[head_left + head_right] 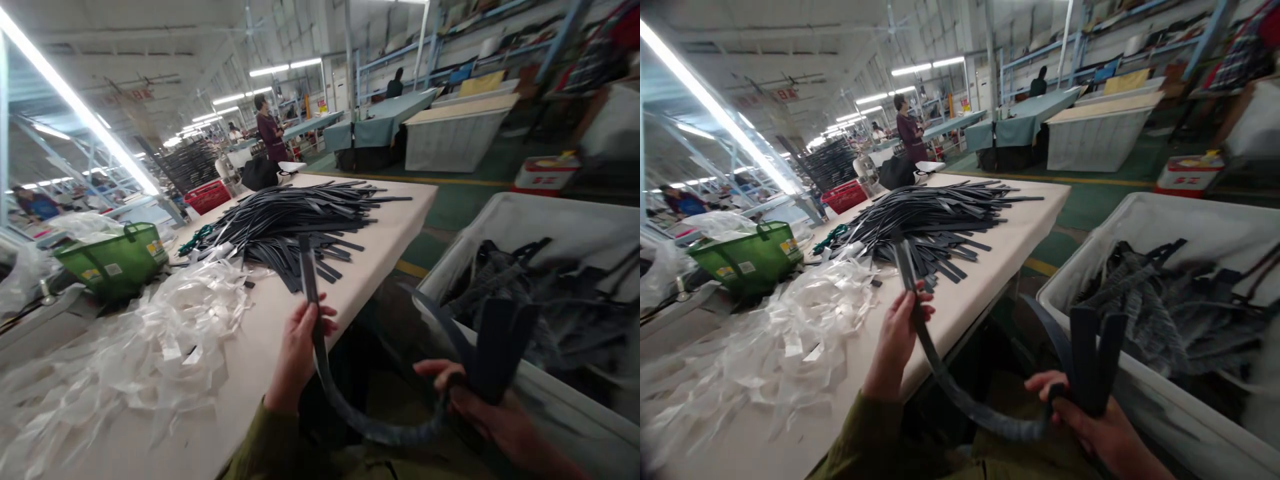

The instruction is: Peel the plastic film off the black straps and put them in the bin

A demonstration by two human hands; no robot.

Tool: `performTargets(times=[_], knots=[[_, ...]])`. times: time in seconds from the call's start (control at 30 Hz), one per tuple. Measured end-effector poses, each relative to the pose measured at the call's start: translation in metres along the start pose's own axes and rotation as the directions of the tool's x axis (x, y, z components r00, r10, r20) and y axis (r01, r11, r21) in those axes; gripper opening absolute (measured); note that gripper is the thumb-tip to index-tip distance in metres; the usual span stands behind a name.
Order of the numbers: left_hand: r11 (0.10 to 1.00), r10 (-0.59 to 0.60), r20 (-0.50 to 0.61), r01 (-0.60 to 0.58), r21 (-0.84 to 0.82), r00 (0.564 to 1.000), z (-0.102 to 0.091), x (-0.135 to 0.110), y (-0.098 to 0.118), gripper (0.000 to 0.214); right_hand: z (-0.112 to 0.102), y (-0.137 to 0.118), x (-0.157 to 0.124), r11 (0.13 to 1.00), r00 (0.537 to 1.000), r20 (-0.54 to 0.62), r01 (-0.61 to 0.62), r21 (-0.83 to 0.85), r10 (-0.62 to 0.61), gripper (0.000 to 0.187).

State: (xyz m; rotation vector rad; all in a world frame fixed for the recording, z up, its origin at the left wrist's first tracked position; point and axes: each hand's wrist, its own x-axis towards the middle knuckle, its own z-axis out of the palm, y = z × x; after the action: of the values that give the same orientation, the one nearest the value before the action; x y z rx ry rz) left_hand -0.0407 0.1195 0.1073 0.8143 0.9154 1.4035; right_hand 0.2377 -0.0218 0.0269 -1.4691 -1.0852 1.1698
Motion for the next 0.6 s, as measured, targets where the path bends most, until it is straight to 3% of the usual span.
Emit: performTargets(times=[0.1,0.2,0.27,0.37,0.47,0.6], knots=[[0.964,-0.234,0.226,0.195,0.182,0.946,0.009,-0.043,-0.045,0.042,0.009,-0.027,0.019,0.966,0.995,0.085,0.034,0.257,-0.057,0.028],[0.918,-0.356,0.353,0.253,0.304,0.865,0.007,-0.072,-0.077,0.043,0.014,-0.045,0.04,0.934,0.981,0.096,0.13,0.333,-0.171,0.025],[0.897,-0.402,0.41,0.261,0.358,0.819,0.003,-0.081,-0.087,0.041,0.015,-0.051,0.052,0.928,0.974,0.087,0.171,0.332,-0.21,0.027],[0.861,-0.459,0.454,0.255,0.441,0.763,0.0,-0.084,-0.085,0.04,0.015,-0.056,0.059,0.931,0.972,0.077,0.186,0.313,-0.22,0.028],[0.843,-0.413,0.47,0.133,0.521,0.78,0.01,-0.082,-0.073,0.039,0.019,-0.061,0.056,0.95,0.972,0.056,0.21,0.229,-0.229,0.031],[0.807,-0.19,0.526,-0.173,0.564,0.829,0.038,-0.075,-0.068,0.04,0.031,-0.067,0.045,0.976,0.979,0.007,0.203,0.083,-0.204,0.036]])
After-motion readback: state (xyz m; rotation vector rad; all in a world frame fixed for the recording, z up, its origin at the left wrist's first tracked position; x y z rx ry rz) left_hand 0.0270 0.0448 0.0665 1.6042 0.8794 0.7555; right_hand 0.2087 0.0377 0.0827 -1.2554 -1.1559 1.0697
